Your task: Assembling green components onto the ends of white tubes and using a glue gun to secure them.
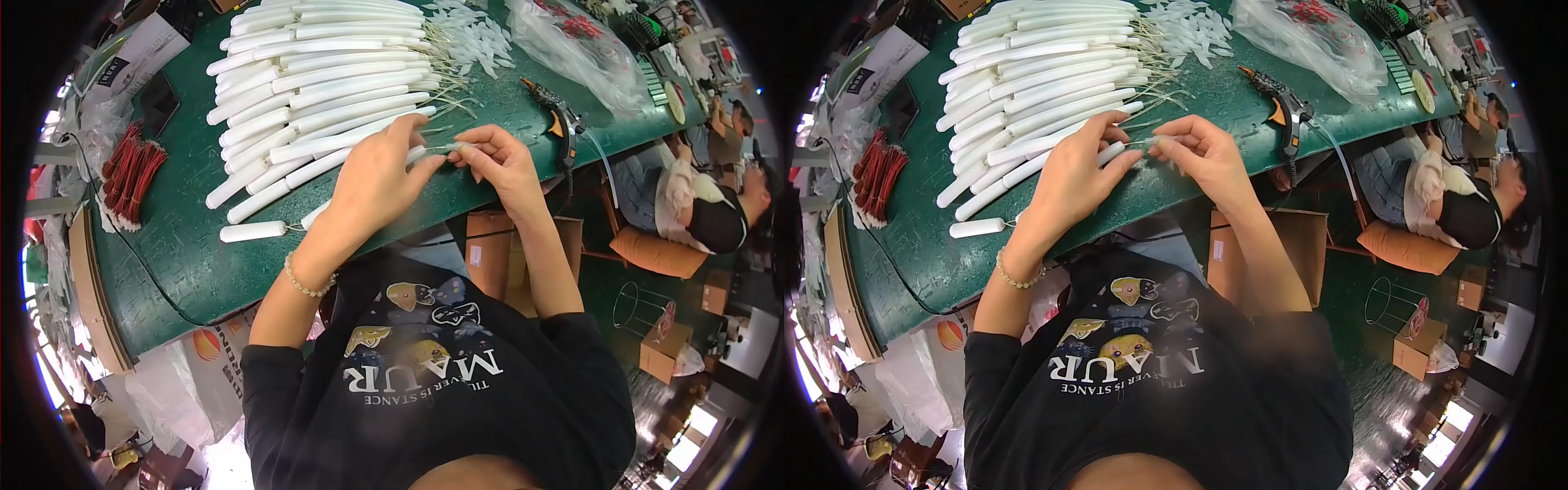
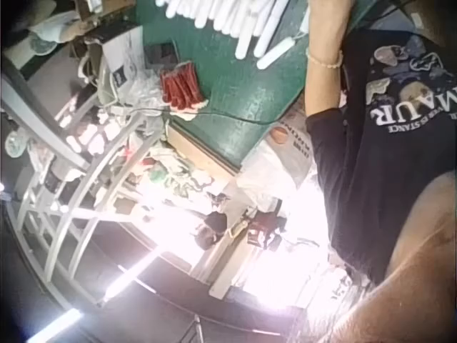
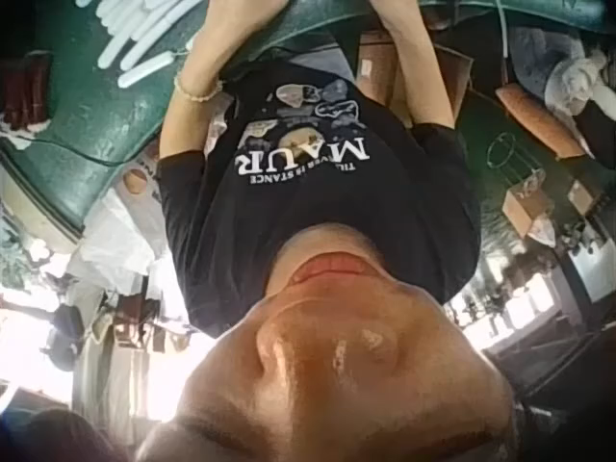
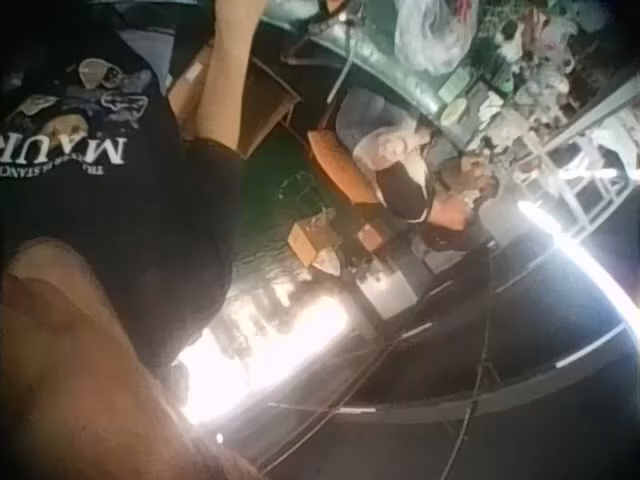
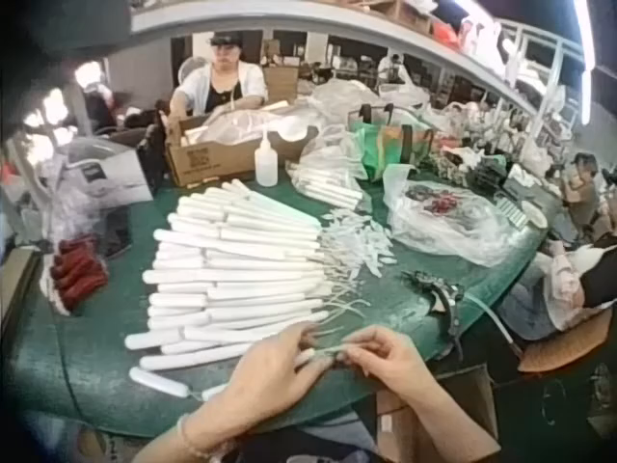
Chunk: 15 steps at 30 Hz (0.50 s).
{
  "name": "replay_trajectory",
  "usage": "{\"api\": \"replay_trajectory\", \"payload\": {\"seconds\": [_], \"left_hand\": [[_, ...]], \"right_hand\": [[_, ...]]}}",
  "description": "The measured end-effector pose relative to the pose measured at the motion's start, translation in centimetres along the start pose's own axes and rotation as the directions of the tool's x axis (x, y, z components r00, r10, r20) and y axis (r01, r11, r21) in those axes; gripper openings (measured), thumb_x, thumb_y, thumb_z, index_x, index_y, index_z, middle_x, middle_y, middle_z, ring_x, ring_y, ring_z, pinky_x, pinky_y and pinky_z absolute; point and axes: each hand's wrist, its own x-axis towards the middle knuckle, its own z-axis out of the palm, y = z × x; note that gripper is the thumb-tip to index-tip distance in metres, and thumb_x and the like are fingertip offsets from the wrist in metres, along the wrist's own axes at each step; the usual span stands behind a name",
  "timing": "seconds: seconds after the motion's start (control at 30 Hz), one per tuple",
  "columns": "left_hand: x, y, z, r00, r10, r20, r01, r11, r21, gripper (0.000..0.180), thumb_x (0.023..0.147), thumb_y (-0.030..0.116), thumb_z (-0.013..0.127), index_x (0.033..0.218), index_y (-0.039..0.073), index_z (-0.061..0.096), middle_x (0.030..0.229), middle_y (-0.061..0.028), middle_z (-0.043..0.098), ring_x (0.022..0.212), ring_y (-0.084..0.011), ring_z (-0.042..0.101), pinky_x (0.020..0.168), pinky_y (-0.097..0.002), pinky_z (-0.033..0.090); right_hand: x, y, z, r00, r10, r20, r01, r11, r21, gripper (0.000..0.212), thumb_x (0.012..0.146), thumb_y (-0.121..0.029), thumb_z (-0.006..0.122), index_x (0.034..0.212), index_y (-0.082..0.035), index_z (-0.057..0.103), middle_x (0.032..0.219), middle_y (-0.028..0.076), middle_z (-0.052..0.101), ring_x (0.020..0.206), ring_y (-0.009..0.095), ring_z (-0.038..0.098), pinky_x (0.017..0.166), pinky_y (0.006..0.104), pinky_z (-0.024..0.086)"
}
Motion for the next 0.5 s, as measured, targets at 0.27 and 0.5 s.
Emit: {"api": "replay_trajectory", "payload": {"seconds": [0.27, 0.5], "left_hand": [[-0.8, -0.4, -0.2, 0.969, 0.248, 0.016, -0.246, 0.948, 0.202, 0.024, 0.079, 0.015, 0.063, 0.097, -0.001, 0.062, 0.08, -0.0131, 0.061, 0.075, -0.03, 0.058, 0.069, -0.035, 0.046], [-1.1, -1.6, 1.7, 0.907, 0.395, -0.147, -0.327, 0.88, 0.345, 0.022, 0.079, 0.019, 0.064, 0.095, 0.004, 0.06, 0.078, -0.0131, 0.059, 0.073, -0.0305, 0.057, 0.064, -0.0377, 0.045]], "right_hand": [[0.1, -0.3, 0.0, 0.998, -0.04, 0.049, 0.04, 0.999, -0.002, 0.016, 0.087, -0.008, 0.057, 0.101, -0.001, 0.057, 0.084, 0.006, 0.064, 0.076, 0.008, 0.058, 0.06, 0.0174, 0.039], [-0.3, -0.6, -0.4, 0.992, 0.012, 0.122, -0.005, 0.998, -0.056, 0.015, 0.087, -0.008, 0.057, 0.101, -0.002, 0.057, 0.083, 0.004, 0.064, 0.074, 0.007, 0.057, 0.062, 0.0171, 0.039]]}}
